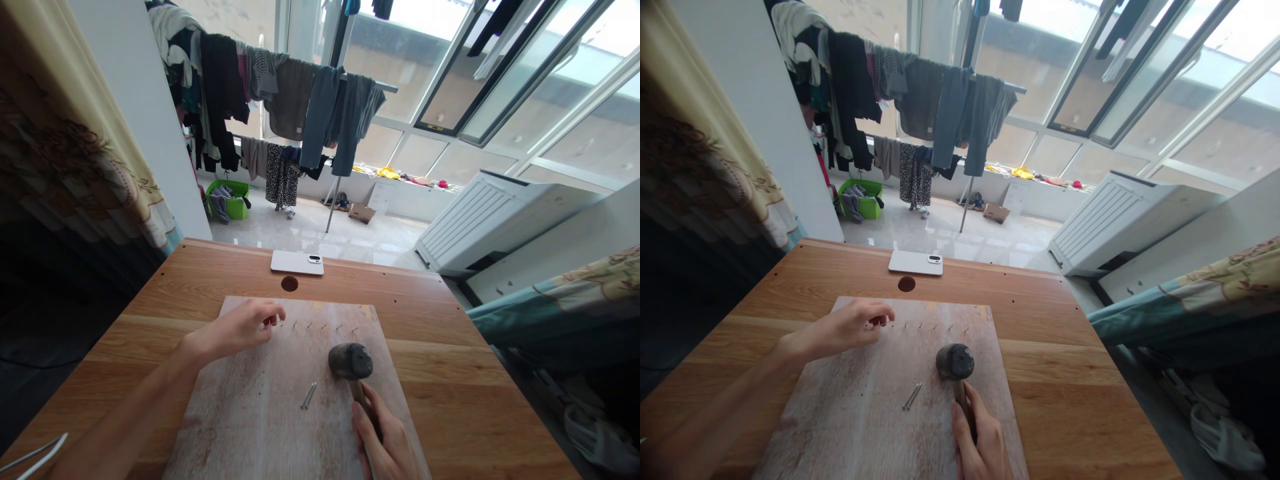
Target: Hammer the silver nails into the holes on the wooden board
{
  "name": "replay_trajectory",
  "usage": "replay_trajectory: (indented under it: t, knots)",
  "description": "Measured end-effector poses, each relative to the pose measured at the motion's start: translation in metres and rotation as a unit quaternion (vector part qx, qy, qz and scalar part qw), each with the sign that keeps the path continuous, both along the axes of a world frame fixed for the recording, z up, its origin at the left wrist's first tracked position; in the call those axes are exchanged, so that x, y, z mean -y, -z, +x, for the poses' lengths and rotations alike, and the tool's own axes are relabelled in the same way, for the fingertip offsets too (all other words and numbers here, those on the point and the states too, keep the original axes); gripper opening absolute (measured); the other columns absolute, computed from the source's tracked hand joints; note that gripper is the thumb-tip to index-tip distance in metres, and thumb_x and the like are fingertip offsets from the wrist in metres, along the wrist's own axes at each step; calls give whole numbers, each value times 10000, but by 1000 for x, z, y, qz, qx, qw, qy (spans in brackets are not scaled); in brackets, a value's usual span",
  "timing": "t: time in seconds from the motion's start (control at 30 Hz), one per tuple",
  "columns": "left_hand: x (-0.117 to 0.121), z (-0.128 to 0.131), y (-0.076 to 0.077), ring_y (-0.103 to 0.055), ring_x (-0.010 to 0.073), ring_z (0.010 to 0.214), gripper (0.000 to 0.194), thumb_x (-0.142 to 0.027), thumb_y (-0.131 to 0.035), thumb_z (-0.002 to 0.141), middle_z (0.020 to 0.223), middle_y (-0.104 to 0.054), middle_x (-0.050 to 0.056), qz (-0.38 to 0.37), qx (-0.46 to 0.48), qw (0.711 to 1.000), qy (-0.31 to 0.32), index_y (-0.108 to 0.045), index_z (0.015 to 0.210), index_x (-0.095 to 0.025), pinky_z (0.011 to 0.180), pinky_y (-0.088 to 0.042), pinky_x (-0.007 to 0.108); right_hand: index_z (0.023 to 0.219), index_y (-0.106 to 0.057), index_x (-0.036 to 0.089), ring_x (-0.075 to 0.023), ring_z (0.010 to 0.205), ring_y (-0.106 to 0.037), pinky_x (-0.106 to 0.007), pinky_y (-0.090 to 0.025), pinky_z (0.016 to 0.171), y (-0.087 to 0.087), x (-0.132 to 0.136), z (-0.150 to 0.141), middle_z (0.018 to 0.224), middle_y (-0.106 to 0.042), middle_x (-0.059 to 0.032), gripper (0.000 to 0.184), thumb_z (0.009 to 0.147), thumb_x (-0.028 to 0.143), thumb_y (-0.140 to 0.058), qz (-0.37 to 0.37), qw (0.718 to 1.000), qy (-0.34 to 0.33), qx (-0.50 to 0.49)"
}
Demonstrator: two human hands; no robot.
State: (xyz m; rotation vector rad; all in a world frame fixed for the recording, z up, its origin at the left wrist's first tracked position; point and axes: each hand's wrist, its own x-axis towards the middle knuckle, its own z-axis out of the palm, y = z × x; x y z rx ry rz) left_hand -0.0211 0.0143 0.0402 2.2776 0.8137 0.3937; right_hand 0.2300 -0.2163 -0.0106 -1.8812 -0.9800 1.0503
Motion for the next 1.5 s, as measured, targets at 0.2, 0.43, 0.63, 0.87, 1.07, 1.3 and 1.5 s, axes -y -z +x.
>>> replay_trajectory:
  t: [0.2,0.43,0.63,0.87,1.07,1.3,1.5]
  knots:
    - [-1,12,23,-638,135,773,150,-250,-620,889,878,-746,13,-65,143,985,-71,-733,962,-183,760,-504,248,1326,-666,156,-163,343,-436,-264,-323,299,-1,0,-2,515,-488,38,724,948,737,-455,15,1000,8,-4]
    - [3,13,32,-578,110,690,130,-271,-624,904,802,-704,-4,-43,143,984,-98,-714,888,-177,696,-483,226,1356,-641,158,-180,359,-456,-282,-328,318,-3,-1,-1,537,-505,33,774,935,770,-425,-7,1000,2,9]
    - [6,8,31,-553,102,660,106,-222,-607,872,783,-690,-9,-50,147,984,-90,-700,851,-176,662,-466,215,1359,-636,160,-179,370,-460,-278,-327,333,-8,-1,-1,526,-487,41,762,947,761,-409,-7,1000,-10,5]
    - [10,4,35,-595,116,704,122,-236,-612,888,819,-714,2,-61,147,983,-97,-721,893,-181,669,-474,216,1343,-652,144,-180,366,-476,-276,-332,333,-5,-1,0,517,-495,36,770,949,759,-409,-2,1000,-11,13]
    - [11,5,37,-643,133,763,126,-226,-604,910,877,-727,26,-33,144,985,-85,-717,915,-172,727,-514,248,1349,-669,160,-171,350,-464,-268,-345,310,-3,0,0,531,-520,29,733,950,736,-455,17,999,-3,29]
    - [12,7,37,-668,138,758,99,-171,-619,871,872,-747,23,-29,153,983,-99,-702,925,-176,748,-552,261,1304,-657,127,-112,327,-419,-221,-320,322,-32,-28,-27,523,-479,75,696,964,708,-480,61,997,-55,-1]
    - [14,9,36,-704,141,786,204,-152,-623,862,889,-760,17,-42,172,978,-109,-693,1051,-180,766,-563,254,1337,-612,148,-87,336,-441,-176,-359,330,-69,-68,-53,544,-488,92,585,1004,610,-483,84,988,-122,-36]
